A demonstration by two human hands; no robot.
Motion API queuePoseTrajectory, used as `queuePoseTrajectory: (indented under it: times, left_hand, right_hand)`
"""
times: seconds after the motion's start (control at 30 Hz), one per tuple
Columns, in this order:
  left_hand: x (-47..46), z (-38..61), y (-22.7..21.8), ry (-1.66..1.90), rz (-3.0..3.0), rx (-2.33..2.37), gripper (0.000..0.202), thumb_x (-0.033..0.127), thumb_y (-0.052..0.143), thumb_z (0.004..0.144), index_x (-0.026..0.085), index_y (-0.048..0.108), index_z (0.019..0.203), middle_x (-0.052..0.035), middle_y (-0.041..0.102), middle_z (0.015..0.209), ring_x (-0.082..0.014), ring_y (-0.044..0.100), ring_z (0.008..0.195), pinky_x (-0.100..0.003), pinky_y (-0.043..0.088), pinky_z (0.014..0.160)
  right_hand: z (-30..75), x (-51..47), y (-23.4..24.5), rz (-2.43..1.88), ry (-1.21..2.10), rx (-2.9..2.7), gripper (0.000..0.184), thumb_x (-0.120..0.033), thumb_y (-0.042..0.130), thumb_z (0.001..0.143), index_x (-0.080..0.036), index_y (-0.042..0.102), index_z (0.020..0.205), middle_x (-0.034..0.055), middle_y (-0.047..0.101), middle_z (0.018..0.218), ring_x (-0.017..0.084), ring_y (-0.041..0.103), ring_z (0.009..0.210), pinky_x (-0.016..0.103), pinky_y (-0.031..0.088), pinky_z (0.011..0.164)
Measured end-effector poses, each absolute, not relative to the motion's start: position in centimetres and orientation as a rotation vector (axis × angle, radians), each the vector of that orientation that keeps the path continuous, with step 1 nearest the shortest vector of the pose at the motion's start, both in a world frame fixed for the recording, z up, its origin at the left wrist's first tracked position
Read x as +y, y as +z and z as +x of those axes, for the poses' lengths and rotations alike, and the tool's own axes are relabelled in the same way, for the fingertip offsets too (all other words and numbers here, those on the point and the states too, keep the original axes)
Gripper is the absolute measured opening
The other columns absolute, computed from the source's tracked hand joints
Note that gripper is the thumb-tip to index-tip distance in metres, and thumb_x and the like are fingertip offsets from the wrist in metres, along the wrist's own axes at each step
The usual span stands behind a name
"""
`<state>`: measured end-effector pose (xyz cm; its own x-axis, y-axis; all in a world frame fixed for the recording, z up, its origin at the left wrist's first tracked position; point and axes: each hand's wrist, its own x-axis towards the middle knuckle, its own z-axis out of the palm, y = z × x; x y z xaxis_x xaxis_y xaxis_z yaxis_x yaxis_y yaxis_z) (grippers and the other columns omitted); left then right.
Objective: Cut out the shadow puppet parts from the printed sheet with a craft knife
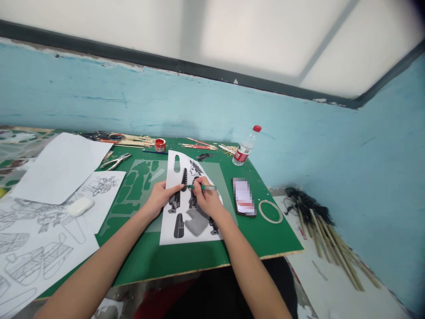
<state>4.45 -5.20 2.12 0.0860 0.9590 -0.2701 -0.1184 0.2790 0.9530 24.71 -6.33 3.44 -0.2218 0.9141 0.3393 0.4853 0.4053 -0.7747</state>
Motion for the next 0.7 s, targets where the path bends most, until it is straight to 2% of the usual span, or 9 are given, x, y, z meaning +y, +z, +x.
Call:
queuePoseTrajectory:
  times: [0.33, 0.53, 0.7]
  left_hand:
    - [-5.37, 4.51, 2.41, 1.006, 0.93, 1.199, 0.017, 0.026, 0.08, 0.097, 0.013, 0.073, 0.104, -0.0021, 0.077, 0.095, -0.0135, 0.072, 0.075, -0.027, 0.062, 0.068]
    - [-5.35, 4.5, 2.4, 0.999, 0.929, 1.196, 0.018, 0.027, 0.079, 0.097, 0.012, 0.072, 0.107, -0.0035, 0.077, 0.099, -0.014, 0.073, 0.078, -0.028, 0.063, 0.069]
    - [-5.06, 4.36, 1.81, 0.991, 0.934, 1.187, 0.019, 0.027, 0.079, 0.097, 0.013, 0.072, 0.108, -0.0039, 0.077, 0.101, -0.0146, 0.074, 0.08, -0.029, 0.063, 0.071]
  right_hand:
    - [24.79, -6.54, 4.0, -1.152, 0.646, -1.863, 0.029, -0.05, 0.045, 0.108, -0.027, 0.061, 0.101, -0.0023, 0.059, 0.074, 0.02, 0.055, 0.065, 0.031, 0.045, 0.069]
    - [24.53, -6.45, 3.68, -1.111, 0.654, -1.768, 0.046, -0.064, 0.056, 0.101, -0.025, 0.071, 0.082, 0.0022, 0.068, 0.071, 0.02, 0.062, 0.066, 0.031, 0.05, 0.066]
    - [24.58, -6.24, 3.25, -1.118, 0.681, -1.627, 0.054, -0.069, 0.055, 0.101, -0.024, 0.077, 0.08, 0.0011, 0.065, 0.06, 0.021, 0.063, 0.059, 0.031, 0.051, 0.062]
